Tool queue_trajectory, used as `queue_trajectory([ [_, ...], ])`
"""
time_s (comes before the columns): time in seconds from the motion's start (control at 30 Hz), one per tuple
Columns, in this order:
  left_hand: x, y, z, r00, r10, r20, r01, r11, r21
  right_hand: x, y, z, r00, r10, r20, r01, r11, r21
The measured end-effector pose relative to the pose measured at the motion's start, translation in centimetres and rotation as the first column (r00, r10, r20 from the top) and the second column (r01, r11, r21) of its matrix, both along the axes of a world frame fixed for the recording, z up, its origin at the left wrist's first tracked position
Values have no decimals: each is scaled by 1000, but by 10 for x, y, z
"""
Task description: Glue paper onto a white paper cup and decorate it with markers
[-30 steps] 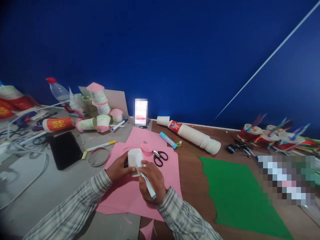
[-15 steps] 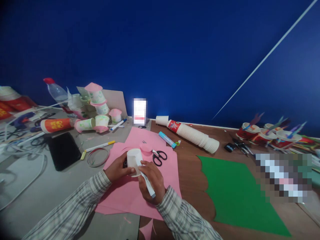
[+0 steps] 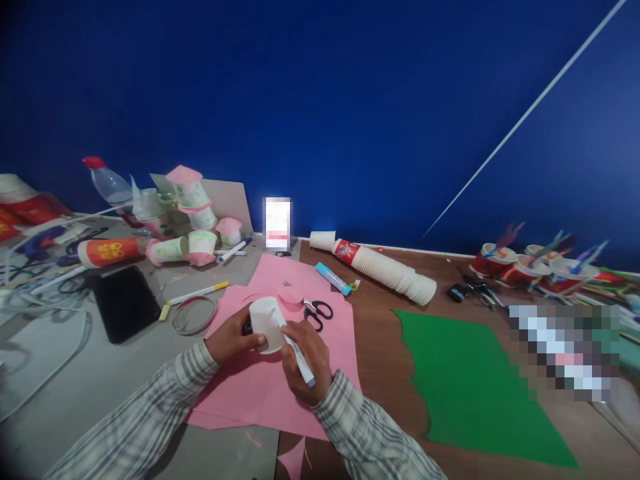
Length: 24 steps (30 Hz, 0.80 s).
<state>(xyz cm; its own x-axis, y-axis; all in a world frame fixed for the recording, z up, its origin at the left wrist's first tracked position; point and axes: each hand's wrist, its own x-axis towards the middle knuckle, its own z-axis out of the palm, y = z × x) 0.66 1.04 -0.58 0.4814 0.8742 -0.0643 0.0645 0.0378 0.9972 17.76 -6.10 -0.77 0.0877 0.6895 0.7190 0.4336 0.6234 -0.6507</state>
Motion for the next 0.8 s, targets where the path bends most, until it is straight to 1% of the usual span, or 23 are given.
queue_trajectory([
  [0.13,-1,0,1,999,-18,27,19,1000,-16,0,1,-1,999,-15,-32,14,1000,-14],
  [0.27,-3,2,-2,999,-39,38,40,999,-26,2,0,-6,999,2,-37,-3,999,-41],
  [0.4,-4,3,-2,997,-22,75,24,999,-32,3,0,-8,999,30,-40,-33,998,-58],
  [0.53,-4,4,0,996,7,86,-4,999,-33,2,-1,-4,998,53,-37,-54,998,-14],
  [0.63,-4,5,-1,996,4,89,0,999,-51,2,-2,-1,997,77,5,-77,997,31],
  [0.8,-4,5,-3,995,-7,103,13,998,-56,1,-4,1,989,128,69,-132,989,62],
])
